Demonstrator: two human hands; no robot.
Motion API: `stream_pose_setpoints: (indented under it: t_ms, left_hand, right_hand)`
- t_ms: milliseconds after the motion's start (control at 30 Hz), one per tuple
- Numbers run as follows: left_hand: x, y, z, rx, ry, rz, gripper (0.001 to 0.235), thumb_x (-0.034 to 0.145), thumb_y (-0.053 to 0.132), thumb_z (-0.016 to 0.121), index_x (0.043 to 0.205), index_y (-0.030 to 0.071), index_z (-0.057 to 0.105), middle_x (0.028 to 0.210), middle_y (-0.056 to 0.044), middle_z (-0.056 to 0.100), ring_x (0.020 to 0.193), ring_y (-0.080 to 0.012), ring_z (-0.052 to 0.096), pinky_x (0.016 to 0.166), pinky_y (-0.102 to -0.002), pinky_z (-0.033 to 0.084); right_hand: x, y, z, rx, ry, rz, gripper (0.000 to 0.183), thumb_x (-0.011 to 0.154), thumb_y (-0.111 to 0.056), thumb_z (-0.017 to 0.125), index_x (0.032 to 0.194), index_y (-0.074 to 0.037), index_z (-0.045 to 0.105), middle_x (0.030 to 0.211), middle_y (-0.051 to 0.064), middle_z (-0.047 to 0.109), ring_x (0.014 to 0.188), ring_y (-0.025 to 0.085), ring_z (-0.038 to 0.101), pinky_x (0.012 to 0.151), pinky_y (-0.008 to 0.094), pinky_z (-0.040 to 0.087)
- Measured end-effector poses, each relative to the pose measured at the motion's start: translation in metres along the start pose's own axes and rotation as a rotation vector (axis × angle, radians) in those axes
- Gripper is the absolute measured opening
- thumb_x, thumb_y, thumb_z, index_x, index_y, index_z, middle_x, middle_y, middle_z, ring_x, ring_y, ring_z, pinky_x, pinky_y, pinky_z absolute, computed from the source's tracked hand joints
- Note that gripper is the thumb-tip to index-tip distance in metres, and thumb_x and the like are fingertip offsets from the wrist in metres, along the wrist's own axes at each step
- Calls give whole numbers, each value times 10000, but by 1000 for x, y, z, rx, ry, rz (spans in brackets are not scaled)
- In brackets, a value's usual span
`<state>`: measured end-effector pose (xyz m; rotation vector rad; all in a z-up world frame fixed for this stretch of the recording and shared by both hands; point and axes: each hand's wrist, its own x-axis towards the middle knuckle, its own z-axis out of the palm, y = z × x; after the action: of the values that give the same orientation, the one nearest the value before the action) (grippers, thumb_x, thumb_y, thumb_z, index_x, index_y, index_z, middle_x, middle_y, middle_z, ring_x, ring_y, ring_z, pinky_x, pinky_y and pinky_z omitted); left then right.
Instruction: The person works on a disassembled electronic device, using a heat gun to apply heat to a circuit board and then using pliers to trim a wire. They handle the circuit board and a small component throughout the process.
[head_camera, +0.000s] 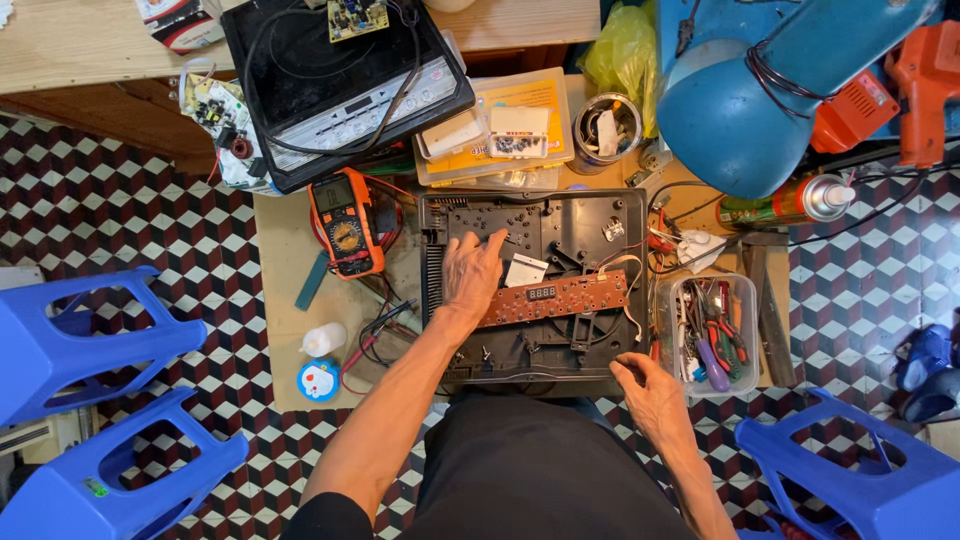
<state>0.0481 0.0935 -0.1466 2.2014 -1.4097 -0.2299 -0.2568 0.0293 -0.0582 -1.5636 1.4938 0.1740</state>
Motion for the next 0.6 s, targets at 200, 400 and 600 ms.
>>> stream_pose_setpoints:
  t_ms: [200,400,600]
  left_hand:
    - [-1,0,-7,7,-29,44,498,840,21,743,1325,66,636,761,-87,702,878,-280,595,867,-459,446]
    - [-1,0,-14,-99,50,45,457,893,81,741,1338,68,639,860,-115,749,955,-290,670,885,-451,494]
    - [-42,-8,-51,-394,155,-489,275,1025,168,615,1290,112,665,1000,-136,756,844,-294,743,698,-410,585]
  right_hand:
    - [3,-2,1,-6,-13,19,413,946,-370,644,1210,-60,710,759,100,666,631,156,589,569,313,494]
    - [-1,-9,-1,-30,-36,90,421,954,-377,623,1244,-82,700,821,100,675,631,194,609,574,353,511]
    - [-4,-9,1,-38,17,-61,418,945,-373,650,1211,-57,715,768,91,685,637,150,610,600,312,503]
